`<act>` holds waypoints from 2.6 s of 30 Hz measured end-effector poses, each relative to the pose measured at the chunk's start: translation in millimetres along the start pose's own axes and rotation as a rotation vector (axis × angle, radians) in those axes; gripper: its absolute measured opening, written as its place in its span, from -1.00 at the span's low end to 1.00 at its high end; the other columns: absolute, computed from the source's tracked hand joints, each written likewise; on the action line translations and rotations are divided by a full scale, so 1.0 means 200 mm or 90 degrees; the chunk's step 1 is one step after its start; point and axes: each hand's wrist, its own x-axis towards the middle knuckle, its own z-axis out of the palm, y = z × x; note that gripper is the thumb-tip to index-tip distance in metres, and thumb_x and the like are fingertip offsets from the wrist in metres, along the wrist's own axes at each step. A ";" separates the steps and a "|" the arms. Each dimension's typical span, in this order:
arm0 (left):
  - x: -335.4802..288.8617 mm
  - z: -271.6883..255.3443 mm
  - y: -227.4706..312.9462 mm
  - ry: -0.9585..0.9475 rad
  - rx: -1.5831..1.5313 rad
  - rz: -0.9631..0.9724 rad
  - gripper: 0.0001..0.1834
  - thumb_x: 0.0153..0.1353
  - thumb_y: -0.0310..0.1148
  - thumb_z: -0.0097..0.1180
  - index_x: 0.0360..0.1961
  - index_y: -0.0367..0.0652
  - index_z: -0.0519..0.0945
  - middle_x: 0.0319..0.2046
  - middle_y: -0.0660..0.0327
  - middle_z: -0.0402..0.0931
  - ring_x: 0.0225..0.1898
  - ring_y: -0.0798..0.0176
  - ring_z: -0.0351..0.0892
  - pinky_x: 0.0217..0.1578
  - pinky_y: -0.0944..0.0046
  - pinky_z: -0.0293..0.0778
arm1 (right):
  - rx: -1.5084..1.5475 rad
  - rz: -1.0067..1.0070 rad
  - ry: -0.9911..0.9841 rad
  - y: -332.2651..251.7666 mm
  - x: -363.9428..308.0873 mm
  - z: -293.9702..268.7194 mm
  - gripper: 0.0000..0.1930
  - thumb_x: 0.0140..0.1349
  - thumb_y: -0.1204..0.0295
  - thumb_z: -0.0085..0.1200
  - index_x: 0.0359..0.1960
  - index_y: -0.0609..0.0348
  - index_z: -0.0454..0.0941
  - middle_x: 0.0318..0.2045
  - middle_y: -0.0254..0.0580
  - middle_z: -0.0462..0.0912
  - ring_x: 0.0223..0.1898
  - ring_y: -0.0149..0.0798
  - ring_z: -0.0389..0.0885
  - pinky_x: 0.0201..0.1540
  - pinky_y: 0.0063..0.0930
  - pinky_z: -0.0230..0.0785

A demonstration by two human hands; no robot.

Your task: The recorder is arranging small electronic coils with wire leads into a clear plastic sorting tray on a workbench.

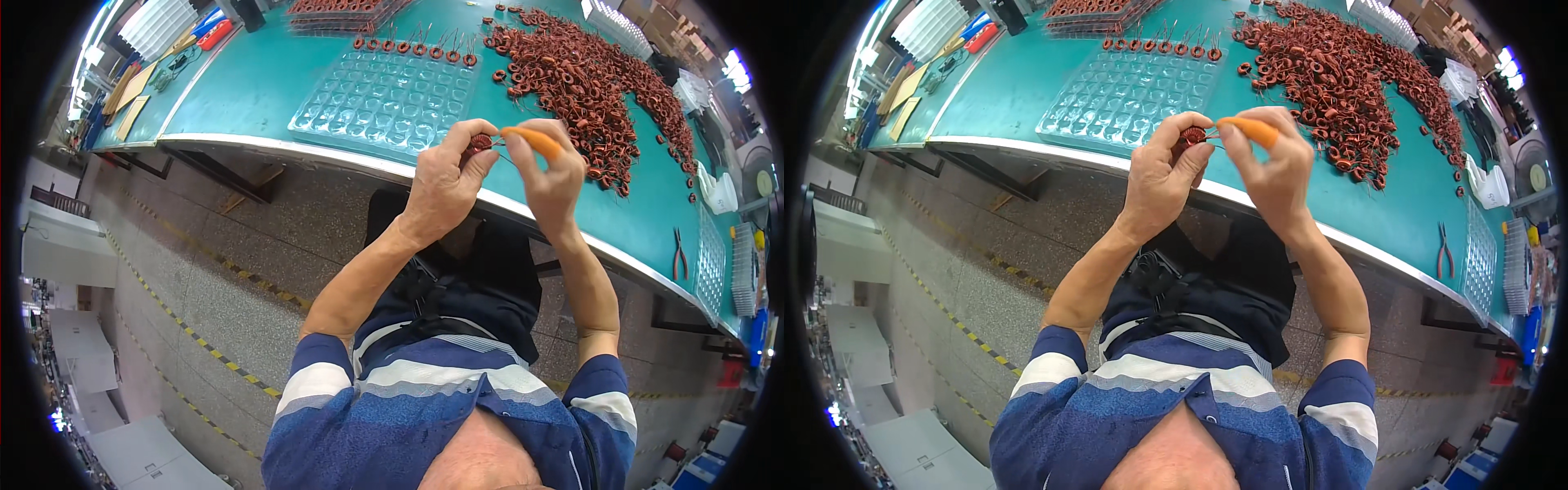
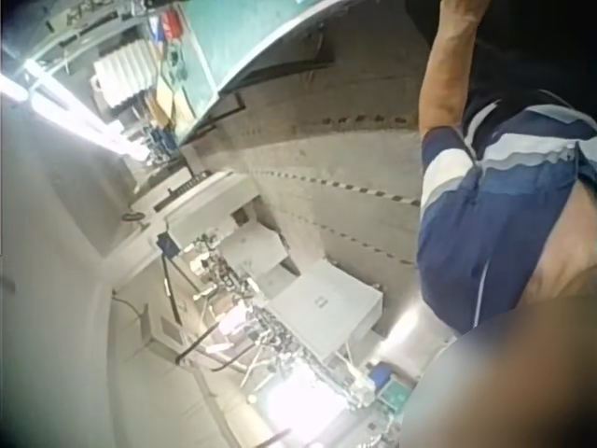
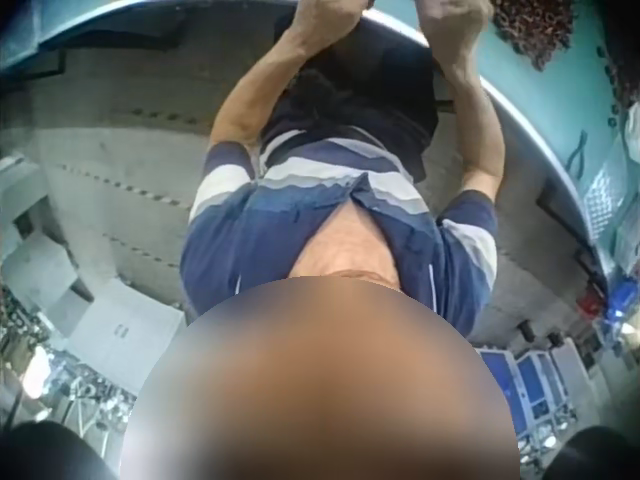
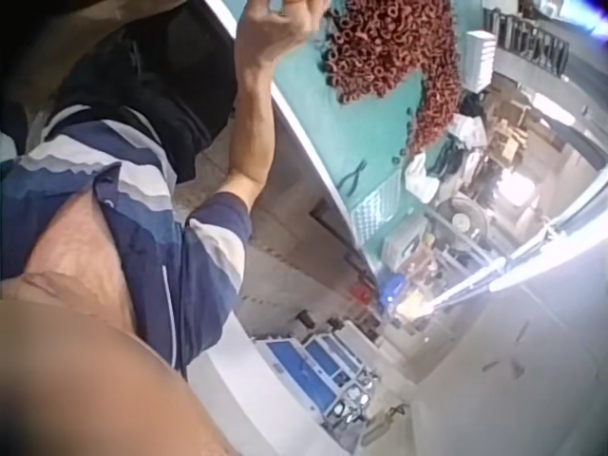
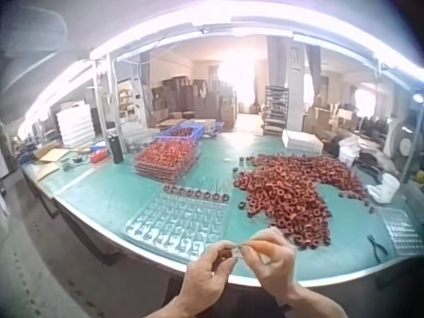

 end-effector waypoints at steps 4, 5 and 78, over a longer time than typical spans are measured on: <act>0.01 0.00 0.00 0.020 0.097 0.066 -0.75 0.25 -0.47 0.13 -0.05 -0.23 0.47 -0.45 0.01 0.58 -0.45 0.16 0.63 -0.42 0.25 0.49 | -0.113 -0.223 0.096 -0.03 -0.01 0.01 -0.89 -0.01 0.58 0.30 -0.45 0.31 0.61 -0.45 -0.27 0.56 -0.41 -0.24 0.54 -0.40 -0.43 0.37; 0.02 -0.02 0.01 0.022 0.098 0.063 -0.75 0.25 -0.47 0.13 -0.05 -0.23 0.47 -0.45 0.01 0.58 -0.45 0.16 0.63 -0.42 0.25 0.49 | -0.059 -0.088 0.039 -0.06 0.00 0.00 -0.89 0.02 0.56 0.30 -0.44 0.32 0.61 -0.46 -0.25 0.56 -0.46 -0.25 0.53 -0.44 -0.45 0.37; -0.08 -0.13 -0.16 -0.129 -0.357 -0.097 -0.73 0.40 -0.33 -0.03 -0.03 -0.23 0.25 -0.53 0.27 0.34 -0.53 0.42 0.38 -0.47 0.44 0.36 | 0.441 0.410 -0.061 0.06 -0.10 0.11 -0.61 0.22 0.27 0.24 -0.03 0.29 0.53 -0.41 -0.31 0.61 -0.48 -0.54 0.51 -0.47 -0.70 0.27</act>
